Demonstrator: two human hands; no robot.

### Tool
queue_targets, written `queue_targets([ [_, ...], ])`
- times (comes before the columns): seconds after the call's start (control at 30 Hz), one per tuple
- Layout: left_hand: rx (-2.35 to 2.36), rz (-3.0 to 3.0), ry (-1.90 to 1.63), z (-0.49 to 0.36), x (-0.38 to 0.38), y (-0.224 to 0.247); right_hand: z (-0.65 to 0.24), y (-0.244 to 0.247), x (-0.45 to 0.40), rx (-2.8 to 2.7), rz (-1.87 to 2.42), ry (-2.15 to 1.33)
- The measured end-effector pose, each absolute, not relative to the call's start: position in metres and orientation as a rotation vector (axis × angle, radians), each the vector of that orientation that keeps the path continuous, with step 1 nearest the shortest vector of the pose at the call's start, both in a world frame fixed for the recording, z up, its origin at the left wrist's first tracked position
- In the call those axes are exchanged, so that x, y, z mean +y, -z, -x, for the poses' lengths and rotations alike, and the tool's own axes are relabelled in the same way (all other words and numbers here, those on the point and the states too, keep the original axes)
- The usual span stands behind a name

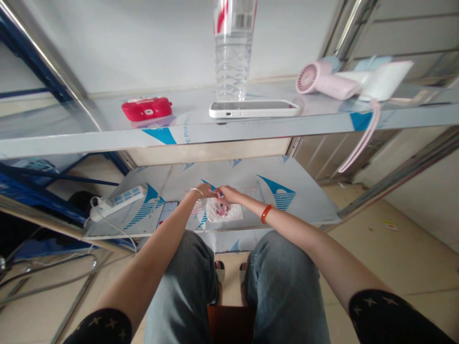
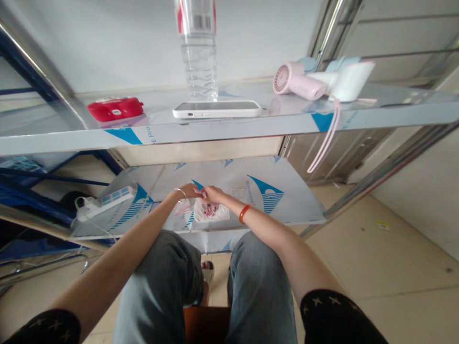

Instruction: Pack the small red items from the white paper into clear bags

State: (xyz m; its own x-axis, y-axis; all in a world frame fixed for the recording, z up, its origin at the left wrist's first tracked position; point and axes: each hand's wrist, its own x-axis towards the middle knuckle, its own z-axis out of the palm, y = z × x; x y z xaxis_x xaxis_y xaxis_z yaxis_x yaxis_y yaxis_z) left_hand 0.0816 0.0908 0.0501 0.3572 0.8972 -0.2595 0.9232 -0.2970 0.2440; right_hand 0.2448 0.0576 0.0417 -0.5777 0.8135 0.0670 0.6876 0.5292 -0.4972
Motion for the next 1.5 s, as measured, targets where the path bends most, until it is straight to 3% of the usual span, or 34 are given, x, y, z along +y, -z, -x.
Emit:
queue_targets([
  [0.17, 1.65, -2.313, 0.205, -0.08, 0.093, -0.046, -0.242, -0.038, 0.059, -2.423, 1.244, -0.59],
  [0.4, 1.474, -2.337, -0.215, -0.073, 0.097, -0.039, -0.249, -0.029, 0.069, -2.278, 1.182, -0.613],
  [0.83, 1.642, -2.226, -0.161, -0.075, 0.093, -0.052, -0.263, -0.03, 0.079, -1.978, 1.221, -0.987],
  [1.5, 1.766, -2.074, -0.2, -0.07, 0.093, -0.051, -0.256, -0.034, 0.077, -1.926, 1.208, -0.881],
])
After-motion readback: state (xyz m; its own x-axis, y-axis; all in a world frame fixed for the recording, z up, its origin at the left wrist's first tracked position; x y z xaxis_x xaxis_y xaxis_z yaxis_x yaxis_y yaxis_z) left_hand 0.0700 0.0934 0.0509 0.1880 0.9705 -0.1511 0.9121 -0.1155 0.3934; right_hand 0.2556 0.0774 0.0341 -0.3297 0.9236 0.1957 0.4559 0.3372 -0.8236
